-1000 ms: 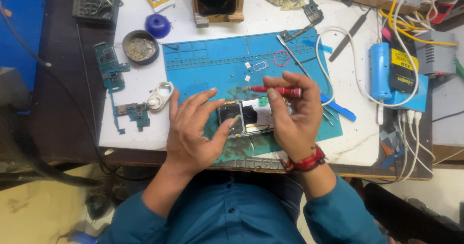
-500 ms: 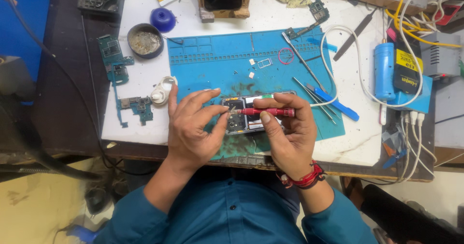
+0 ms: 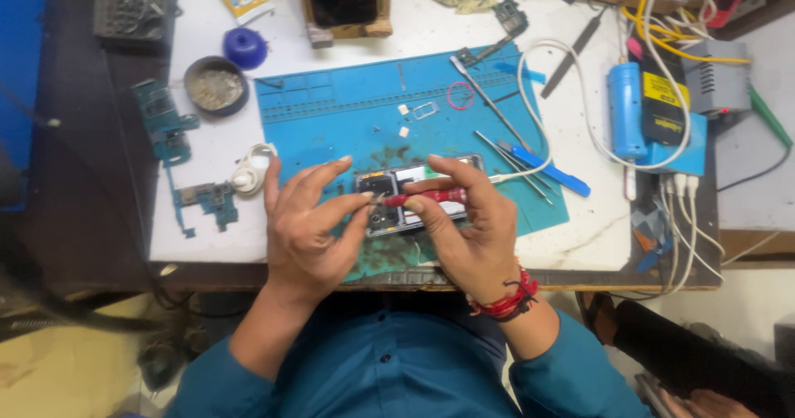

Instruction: The person handles a disassembled smartphone with a cracked screen, connecting a charging cable and using a red-handled screwdriver to manipulate internal components. The person repeatedly opens and closes the device while working on the internal parts.

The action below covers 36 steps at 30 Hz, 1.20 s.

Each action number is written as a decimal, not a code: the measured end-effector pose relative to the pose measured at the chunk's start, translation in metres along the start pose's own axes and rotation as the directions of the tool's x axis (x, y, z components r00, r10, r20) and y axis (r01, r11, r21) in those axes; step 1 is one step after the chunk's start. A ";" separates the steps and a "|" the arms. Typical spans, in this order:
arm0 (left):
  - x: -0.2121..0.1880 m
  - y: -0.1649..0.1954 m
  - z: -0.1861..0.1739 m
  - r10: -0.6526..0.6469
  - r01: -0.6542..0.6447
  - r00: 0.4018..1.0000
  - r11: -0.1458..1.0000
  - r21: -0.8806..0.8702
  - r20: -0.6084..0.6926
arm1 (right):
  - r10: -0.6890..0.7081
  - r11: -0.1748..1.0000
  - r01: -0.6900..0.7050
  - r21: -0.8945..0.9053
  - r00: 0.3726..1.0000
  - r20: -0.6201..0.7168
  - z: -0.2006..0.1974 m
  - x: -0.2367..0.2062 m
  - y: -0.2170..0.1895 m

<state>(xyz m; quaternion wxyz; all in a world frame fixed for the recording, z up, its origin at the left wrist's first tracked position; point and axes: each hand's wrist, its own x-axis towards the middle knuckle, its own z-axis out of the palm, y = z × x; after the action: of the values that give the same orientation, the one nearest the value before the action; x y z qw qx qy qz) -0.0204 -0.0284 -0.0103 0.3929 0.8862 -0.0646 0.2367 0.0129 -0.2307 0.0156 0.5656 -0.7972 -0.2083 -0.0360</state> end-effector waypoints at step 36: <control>0.009 0.004 0.003 -0.041 0.021 0.977 0.995 0.099 0.208 | -0.336 0.941 0.337 -0.023 0.941 0.040 0.017 0.033 0.001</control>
<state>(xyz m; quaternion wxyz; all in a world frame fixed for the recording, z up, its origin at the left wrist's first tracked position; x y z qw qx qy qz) -0.0124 -0.0328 -0.0054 0.3444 0.9251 -0.0803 0.1386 0.0401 -0.2054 0.0184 0.5353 -0.7587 -0.3509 -0.1212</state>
